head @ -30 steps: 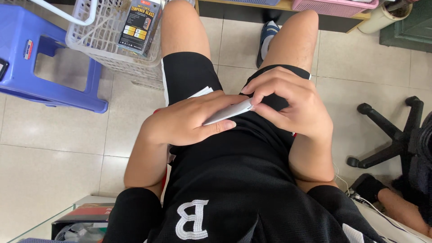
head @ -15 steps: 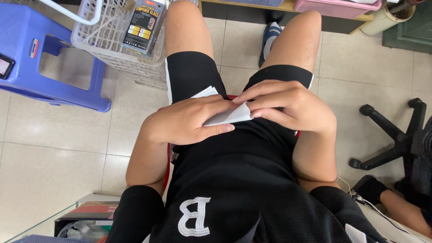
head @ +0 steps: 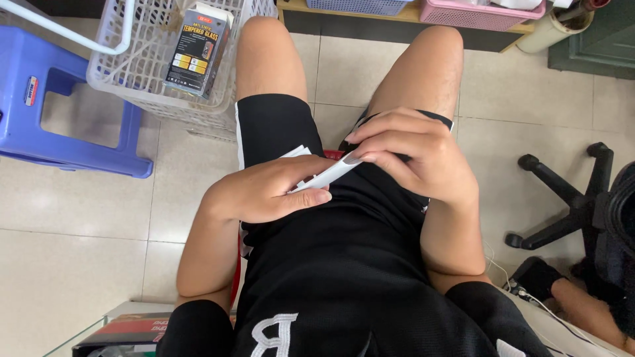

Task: Unboxing and displaying several tempered glass screen protectors for mobile phones.

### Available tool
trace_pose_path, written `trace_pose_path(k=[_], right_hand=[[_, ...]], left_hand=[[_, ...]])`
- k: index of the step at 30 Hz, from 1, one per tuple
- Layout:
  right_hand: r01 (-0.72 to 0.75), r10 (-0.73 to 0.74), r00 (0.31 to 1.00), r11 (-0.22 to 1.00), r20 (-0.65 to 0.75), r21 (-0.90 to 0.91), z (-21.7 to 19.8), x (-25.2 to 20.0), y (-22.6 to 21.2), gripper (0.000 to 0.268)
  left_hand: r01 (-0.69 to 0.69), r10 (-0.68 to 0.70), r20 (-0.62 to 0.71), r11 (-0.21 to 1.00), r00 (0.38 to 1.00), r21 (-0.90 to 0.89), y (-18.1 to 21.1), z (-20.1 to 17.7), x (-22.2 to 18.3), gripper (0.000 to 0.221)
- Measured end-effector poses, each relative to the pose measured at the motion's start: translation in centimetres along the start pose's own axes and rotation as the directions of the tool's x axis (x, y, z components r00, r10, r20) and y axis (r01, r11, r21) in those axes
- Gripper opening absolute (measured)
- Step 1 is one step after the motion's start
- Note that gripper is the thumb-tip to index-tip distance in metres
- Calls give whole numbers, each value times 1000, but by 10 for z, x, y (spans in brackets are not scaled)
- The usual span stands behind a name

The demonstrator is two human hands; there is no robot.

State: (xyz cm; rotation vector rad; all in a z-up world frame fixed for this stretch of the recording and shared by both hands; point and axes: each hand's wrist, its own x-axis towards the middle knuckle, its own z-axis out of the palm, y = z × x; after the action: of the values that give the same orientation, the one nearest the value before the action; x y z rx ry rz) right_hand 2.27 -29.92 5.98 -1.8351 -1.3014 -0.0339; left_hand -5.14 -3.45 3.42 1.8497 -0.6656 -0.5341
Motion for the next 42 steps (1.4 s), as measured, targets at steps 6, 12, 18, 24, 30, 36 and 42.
trace_pose_path(k=[6,12,18,24,30,36,42], right_hand=[[-232,265,885,964,-382,132,-19,-32,14,10],[68,208,663,940,-719,335,-18,-49,64,27],[79,249,607,926,-754,369,5,-33,54,27],[305,136,791,757,-596,577,38,-23,58,21],[369,83,790,727,-608,579,43,-18,72,21],[248,135,832,778,-538,578,34,-18,52,25],[7,298,856,811,-423,586,1,-20,26,39]], left_hand=[[-6,6,7,1000,1000,12,-5,-5,6,65],[-204,166,-141,924,976,-324,-62,-22,2,60],[-514,158,-583,684,797,-517,-61,18,42,61],[-279,126,-264,668,956,-690,-81,83,76,58],[-76,-74,-106,327,992,-942,-88,89,71,61],[-262,31,-290,529,957,-807,-75,76,67,58],[-322,44,-496,810,867,-491,-79,57,57,19]])
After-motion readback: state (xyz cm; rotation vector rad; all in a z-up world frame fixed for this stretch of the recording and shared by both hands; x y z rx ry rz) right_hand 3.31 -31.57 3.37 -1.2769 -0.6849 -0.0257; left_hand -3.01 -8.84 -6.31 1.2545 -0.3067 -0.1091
